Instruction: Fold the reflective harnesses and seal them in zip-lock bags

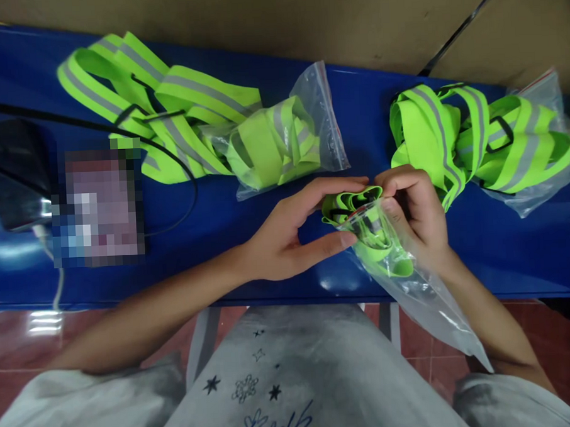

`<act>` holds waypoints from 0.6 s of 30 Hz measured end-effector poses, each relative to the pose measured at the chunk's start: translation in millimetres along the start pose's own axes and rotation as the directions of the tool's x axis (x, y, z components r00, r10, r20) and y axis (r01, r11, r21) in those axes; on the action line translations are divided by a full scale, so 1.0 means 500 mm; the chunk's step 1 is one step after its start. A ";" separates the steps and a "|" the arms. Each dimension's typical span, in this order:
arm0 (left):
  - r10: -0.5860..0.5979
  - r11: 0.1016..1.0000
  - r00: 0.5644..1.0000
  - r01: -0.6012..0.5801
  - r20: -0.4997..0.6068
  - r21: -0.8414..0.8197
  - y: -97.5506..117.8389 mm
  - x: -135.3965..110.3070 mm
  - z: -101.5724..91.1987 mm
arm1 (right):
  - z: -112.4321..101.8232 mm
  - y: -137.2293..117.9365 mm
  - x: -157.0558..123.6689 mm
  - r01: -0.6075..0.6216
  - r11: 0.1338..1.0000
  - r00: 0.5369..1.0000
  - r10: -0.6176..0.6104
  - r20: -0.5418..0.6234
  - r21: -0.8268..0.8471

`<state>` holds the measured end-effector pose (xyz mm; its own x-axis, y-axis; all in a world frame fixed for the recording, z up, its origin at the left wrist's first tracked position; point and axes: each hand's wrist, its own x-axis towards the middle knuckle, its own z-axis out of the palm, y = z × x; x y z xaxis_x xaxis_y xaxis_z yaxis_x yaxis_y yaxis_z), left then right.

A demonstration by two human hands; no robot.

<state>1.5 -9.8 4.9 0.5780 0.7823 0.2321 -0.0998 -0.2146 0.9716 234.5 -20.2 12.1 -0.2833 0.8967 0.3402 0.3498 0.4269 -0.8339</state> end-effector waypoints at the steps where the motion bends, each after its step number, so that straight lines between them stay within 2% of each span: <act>1: 0.013 0.998 0.999 -0.010 -0.045 0.062 0.001 0.000 0.002 | 0.002 0.001 -0.001 0.017 1.000 1.000 -0.017 0.002 -0.018; 4: 0.087 0.969 0.989 -0.056 -0.119 0.243 0.005 0.005 0.001 | 0.009 0.002 -0.006 0.036 0.998 0.999 -0.037 -0.021 -0.061; 9: 0.150 0.956 0.989 -0.142 -0.012 0.255 0.011 0.011 -0.003 | 0.016 -0.002 -0.010 0.063 0.994 0.996 -0.068 -0.053 -0.091; 18: 0.323 0.852 0.946 -0.284 -0.014 0.440 0.000 -0.002 0.011 | 0.012 0.016 -0.008 0.277 0.913 0.951 -0.306 -0.053 -0.299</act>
<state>5.4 -14.1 4.4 0.5037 0.6790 0.5341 0.1066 -0.6624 0.7415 233.2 -21.0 1.5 -0.3287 0.7280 0.6017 0.5080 0.6733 -0.5371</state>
